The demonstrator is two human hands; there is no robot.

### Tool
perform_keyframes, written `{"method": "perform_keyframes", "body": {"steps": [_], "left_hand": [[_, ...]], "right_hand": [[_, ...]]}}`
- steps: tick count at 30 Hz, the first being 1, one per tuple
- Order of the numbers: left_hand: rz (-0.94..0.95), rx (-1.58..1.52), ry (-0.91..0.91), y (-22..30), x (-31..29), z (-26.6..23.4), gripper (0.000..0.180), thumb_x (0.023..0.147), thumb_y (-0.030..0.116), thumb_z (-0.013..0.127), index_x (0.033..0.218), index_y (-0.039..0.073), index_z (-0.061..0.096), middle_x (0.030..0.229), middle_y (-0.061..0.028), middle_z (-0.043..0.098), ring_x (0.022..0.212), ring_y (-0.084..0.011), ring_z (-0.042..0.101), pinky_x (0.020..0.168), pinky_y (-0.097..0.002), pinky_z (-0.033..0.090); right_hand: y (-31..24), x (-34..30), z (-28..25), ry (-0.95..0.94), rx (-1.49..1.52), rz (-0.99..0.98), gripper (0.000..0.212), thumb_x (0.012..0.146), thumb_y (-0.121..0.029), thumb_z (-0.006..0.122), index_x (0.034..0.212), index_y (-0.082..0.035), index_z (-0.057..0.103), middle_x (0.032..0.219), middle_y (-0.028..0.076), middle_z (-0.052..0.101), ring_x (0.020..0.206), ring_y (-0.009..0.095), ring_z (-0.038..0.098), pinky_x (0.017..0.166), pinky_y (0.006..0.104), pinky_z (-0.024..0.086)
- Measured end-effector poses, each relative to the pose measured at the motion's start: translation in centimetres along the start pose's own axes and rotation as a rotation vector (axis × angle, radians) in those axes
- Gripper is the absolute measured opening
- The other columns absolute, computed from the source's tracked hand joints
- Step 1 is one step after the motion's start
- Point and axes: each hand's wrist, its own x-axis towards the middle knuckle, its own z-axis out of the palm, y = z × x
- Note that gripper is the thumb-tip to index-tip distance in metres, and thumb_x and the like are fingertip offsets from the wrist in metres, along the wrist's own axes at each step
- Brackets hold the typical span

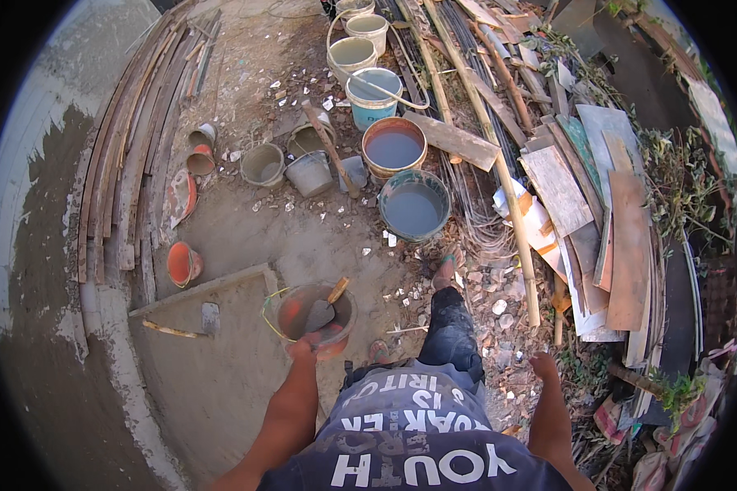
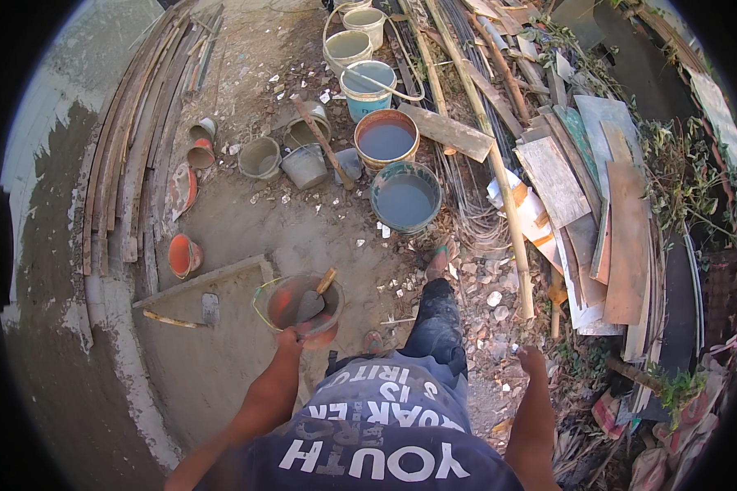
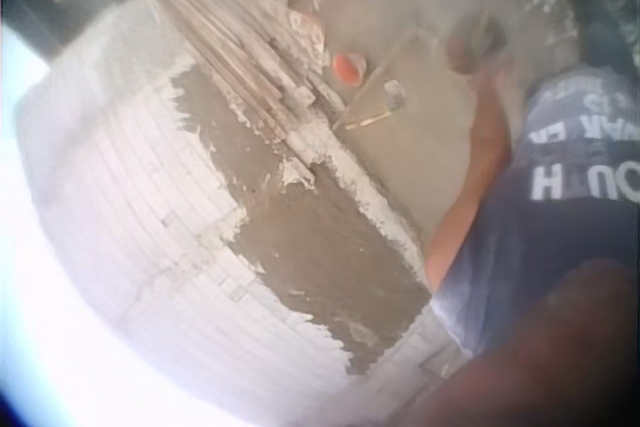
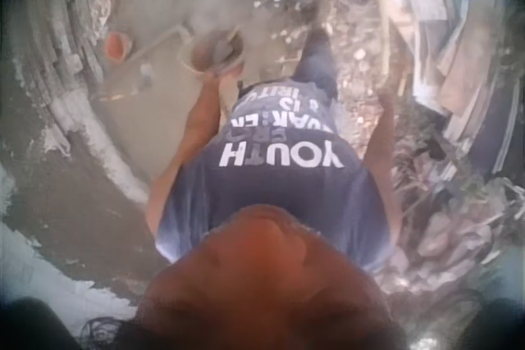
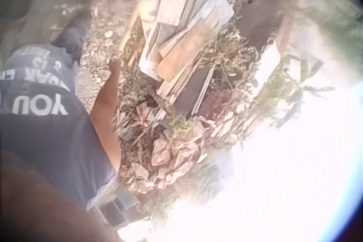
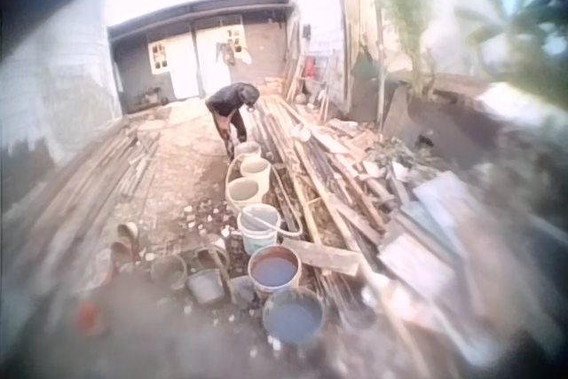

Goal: The person applies wet concrete to a surface using a trowel, then collects water and cleans various buckets by hand.

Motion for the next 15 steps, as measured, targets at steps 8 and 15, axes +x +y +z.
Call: {"method": "perform_keyframes", "body": {"steps": [8, 15], "left_hand": [[-0.242, 0.497, -0.343, 14.0, 5.4, -1.1, 0.051, 0.086, 0.039, 0.069, 0.126, 0.008, 0.064, 0.121, -0.0132, 0.066, 0.106, -0.0266, 0.066, 0.086, -0.0444, 0.055], [-0.437, -0.795, -0.057, 28.7, 17.1, 1.9, 0.055, 0.091, 0.039, 0.063, 0.137, 0.011, 0.052, 0.131, -0.0115, 0.059, 0.115, -0.0267, 0.061, 0.092, -0.0447, 0.053]], "right_hand": [[-9.0, 40.3, -13.4, 0.137, 0.112, 0.119, 0.055, 0.082, -0.033, 0.072, 0.129, -0.005, 0.059, 0.12, 0.022, 0.065, 0.112, 0.04, 0.062, 0.098, 0.0473, 0.048], [-15.2, 77.7, -13.8, 0.348, 0.253, -0.063, 0.029, 0.092, -0.014, 0.055, 0.119, -0.006, 0.061, 0.104, 0.024, 0.067, 0.097, 0.04, 0.065, 0.086, 0.047, 0.052]]}}
